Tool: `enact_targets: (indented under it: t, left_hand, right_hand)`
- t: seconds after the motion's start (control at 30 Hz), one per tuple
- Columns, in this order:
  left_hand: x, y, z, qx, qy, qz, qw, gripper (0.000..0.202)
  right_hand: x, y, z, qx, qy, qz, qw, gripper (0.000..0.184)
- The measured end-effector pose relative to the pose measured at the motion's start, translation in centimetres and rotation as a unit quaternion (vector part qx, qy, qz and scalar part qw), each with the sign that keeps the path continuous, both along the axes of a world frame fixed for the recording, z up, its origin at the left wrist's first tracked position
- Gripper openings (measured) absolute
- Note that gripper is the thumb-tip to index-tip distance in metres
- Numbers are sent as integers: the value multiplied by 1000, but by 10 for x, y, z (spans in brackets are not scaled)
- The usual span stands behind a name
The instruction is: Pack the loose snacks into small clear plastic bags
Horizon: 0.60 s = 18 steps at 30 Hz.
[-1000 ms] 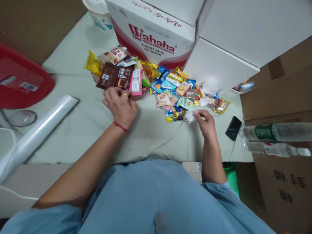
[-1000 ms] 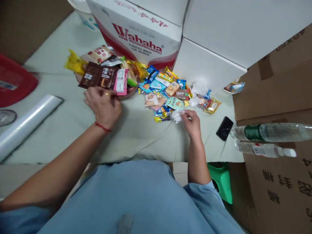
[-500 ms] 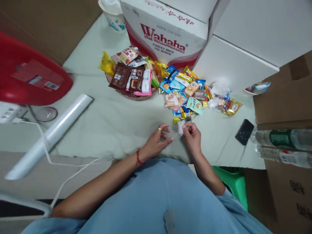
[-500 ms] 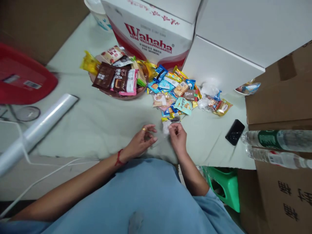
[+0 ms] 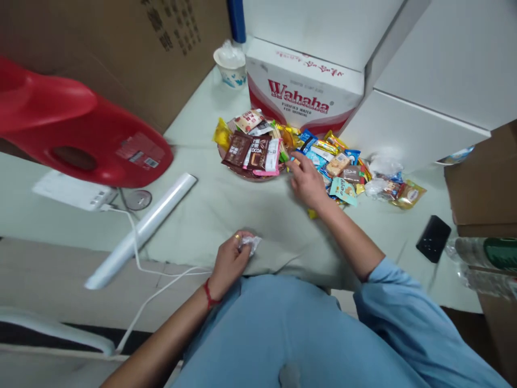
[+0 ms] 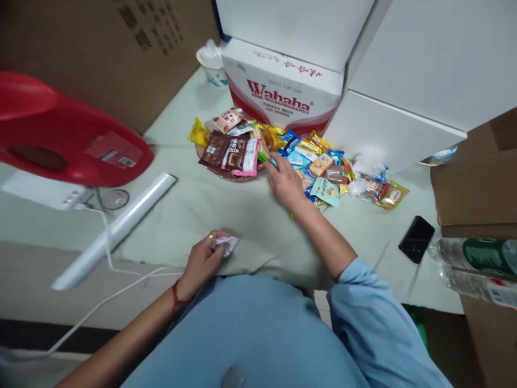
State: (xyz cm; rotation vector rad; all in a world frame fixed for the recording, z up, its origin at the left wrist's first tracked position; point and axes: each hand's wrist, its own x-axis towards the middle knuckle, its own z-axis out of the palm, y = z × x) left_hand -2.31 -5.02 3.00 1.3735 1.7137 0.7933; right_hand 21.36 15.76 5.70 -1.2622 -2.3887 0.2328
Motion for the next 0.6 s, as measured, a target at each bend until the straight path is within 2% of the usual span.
enact_targets:
  t: [0.1,0.17,0.23,0.27,0.3,0.37,0.4,0.43,0.47,0.53,0.6]
  left_hand:
    - [-4,-9,-2,5,-2,16,1000,28]
    - [-6,-14,-5,19,-4,24,1000,27]
    - [-8,-17,-8,33,-5,27,999,25]
    - [-9,-18,-10,40,-6,28,999,24]
    - [-9,-18,-11,49,-9,29,998,23]
    - [-10,-17,-12,68,-17,32,997,22]
    - [-10,-15,-12,75,-22,32,996,21]
    - [-10,-13,-10,76,-26,30,996,21]
    - [-9,-10,-8,72,-29,28,997,21]
    - [-7,-4,-3,55,-27,32,998,20]
    - [-5,0,2,40,-22,52,998,23]
  right_hand:
    - [-16,33,-8,-37,-47,73,996,21]
    - [-22,31,-9,-51,-38,129,990,28]
    - [-25,11,-4,-55,19,169,984,32]
    - [-25,-3,2,-58,64,168,982,32]
    - [-24,-18,8,-64,116,148,980,31]
    - [-20,-44,22,-97,236,66,965,28]
    - [-17,-52,27,-128,304,14,944,28]
    - [-14,-57,31,-168,378,-36,910,30]
    - [-10,-57,32,-212,451,-80,863,32]
    - [-1,-48,29,-289,575,-155,750,35]
    - [9,-33,21,-337,647,-225,646,38]
